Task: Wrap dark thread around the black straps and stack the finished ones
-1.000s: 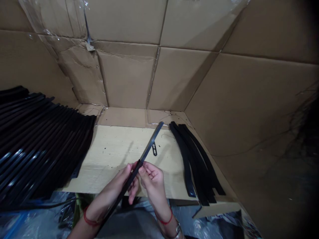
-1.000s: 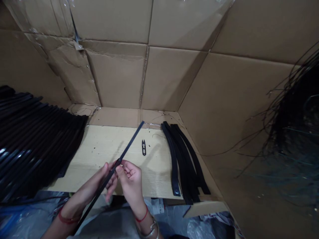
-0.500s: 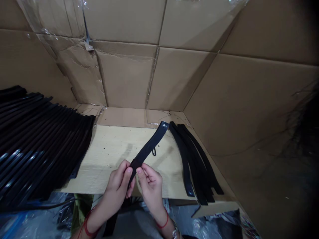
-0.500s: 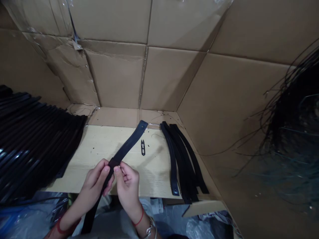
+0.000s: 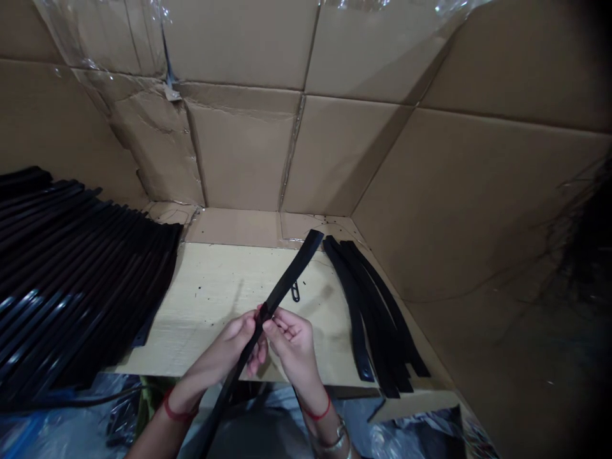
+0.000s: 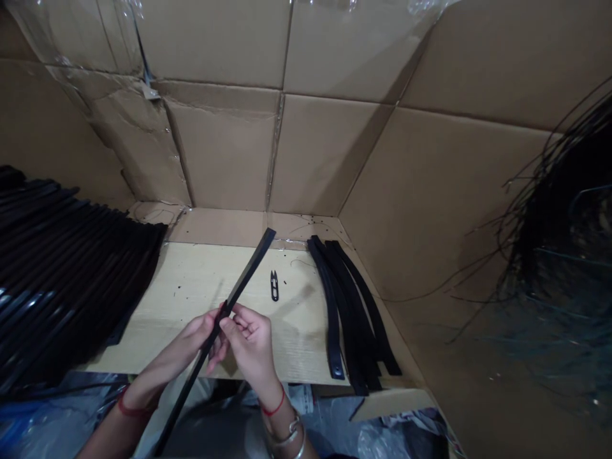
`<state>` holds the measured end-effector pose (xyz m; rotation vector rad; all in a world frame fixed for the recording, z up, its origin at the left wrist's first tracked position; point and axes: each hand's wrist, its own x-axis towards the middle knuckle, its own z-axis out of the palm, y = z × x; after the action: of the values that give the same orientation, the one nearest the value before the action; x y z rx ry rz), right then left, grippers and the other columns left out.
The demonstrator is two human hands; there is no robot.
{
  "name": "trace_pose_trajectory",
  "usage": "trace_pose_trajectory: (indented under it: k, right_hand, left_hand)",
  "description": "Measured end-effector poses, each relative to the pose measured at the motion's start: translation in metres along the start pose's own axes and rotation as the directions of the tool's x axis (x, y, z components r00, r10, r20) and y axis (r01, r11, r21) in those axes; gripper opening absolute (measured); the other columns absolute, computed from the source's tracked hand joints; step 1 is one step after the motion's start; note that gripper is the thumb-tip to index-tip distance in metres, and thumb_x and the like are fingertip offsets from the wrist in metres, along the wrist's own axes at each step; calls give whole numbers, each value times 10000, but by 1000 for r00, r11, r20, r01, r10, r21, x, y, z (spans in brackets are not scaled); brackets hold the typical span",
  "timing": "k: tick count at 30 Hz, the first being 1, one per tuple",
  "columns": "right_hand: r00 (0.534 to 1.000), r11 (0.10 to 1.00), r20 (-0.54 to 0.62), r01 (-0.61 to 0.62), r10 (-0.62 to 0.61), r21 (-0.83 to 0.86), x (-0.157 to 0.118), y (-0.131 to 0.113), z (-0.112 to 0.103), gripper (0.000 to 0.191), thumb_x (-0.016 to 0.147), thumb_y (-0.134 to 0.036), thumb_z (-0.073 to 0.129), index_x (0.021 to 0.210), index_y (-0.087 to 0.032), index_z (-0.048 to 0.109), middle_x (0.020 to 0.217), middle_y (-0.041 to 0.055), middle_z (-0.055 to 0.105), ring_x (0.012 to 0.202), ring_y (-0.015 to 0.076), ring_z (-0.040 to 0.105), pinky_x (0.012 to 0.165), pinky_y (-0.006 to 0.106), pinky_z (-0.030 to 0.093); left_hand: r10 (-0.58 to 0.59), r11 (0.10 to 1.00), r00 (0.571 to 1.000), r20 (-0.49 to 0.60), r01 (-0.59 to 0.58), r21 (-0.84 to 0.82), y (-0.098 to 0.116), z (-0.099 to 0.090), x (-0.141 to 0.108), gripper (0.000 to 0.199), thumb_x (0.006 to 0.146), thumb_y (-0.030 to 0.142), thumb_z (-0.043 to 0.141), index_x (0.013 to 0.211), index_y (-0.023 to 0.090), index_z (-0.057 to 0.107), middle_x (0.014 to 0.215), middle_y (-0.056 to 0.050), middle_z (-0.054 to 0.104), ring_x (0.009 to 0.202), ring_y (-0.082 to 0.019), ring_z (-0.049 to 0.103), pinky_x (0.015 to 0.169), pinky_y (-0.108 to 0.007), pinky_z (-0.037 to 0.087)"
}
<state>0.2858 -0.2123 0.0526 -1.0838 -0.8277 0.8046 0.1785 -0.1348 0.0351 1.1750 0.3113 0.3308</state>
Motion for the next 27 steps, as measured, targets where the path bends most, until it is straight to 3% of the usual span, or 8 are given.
trace_pose_trajectory:
  k: [3,6,11,17,20,22,24,27]
  right_hand:
    - [992,999,-123,5,-11,-48,-2,-3,4,360,737,-418,762,921,-111,724,611,40,636,505,143,570,479,238,477]
    - [993,999,-115,9,-15,-51,-4,-6,6,330,729,-419,766,874,-125,729,673,52,657,654,174,615,602,259,513]
    - [999,998,1,-40,40,-58,-8,-7,3,306,813,-422,689,749,-123,674,568,12,601,510,102,529,475,187,409]
    - [999,997,30,-32,34,-73,-13,-1,-5,356,845,-464,641,737,-126,632,541,26,623,427,89,484,415,182,343]
    - [999,993,47,-6,11,-117,-12,-1,-5,357,863,-460,619,721,-132,633,530,16,607,435,97,499,422,187,365]
    - [998,985,-46,24,-32,-172,-11,-2,0,365,851,-448,636,657,-142,591,496,-3,564,425,97,494,409,184,370]
    - [990,979,-124,46,-71,-198,-10,-5,5,378,839,-461,640,630,-158,554,456,-19,520,390,100,474,376,188,365]
    - [989,981,-125,50,-75,-189,-9,-9,11,352,846,-460,629,665,-164,569,470,-14,535,384,105,464,374,197,383]
  left_hand:
    - [102,986,978,-183,-74,152,5,10,-6,447,827,541,575,1064,166,524,667,14,554,548,-79,473,481,-170,349]
    - [28,995,976,-216,-7,99,5,14,-10,439,797,572,594,968,173,528,610,59,428,496,-51,343,428,-166,231]
    - [-153,975,988,30,156,-157,-3,6,-8,490,791,672,515,790,189,430,562,98,310,397,-6,171,353,-144,115]
    - [-89,881,925,369,246,-404,-11,-3,-5,478,803,661,498,734,196,411,493,107,279,312,-3,131,270,-124,114]
    - [-110,865,891,441,305,-399,-10,-6,-2,504,821,676,434,750,179,473,465,86,334,287,-31,259,273,-142,219]
    - [-187,903,926,328,294,-315,-6,-6,0,528,839,662,412,776,151,529,497,45,437,345,-66,415,339,-168,344]
    - [-185,966,979,82,196,-167,-2,-3,1,522,845,637,445,766,133,555,562,-3,536,444,-96,530,443,-198,436]
    - [28,996,975,-219,-10,84,4,5,-2,482,838,597,512,681,142,533,545,-10,561,476,-92,542,497,-193,434]
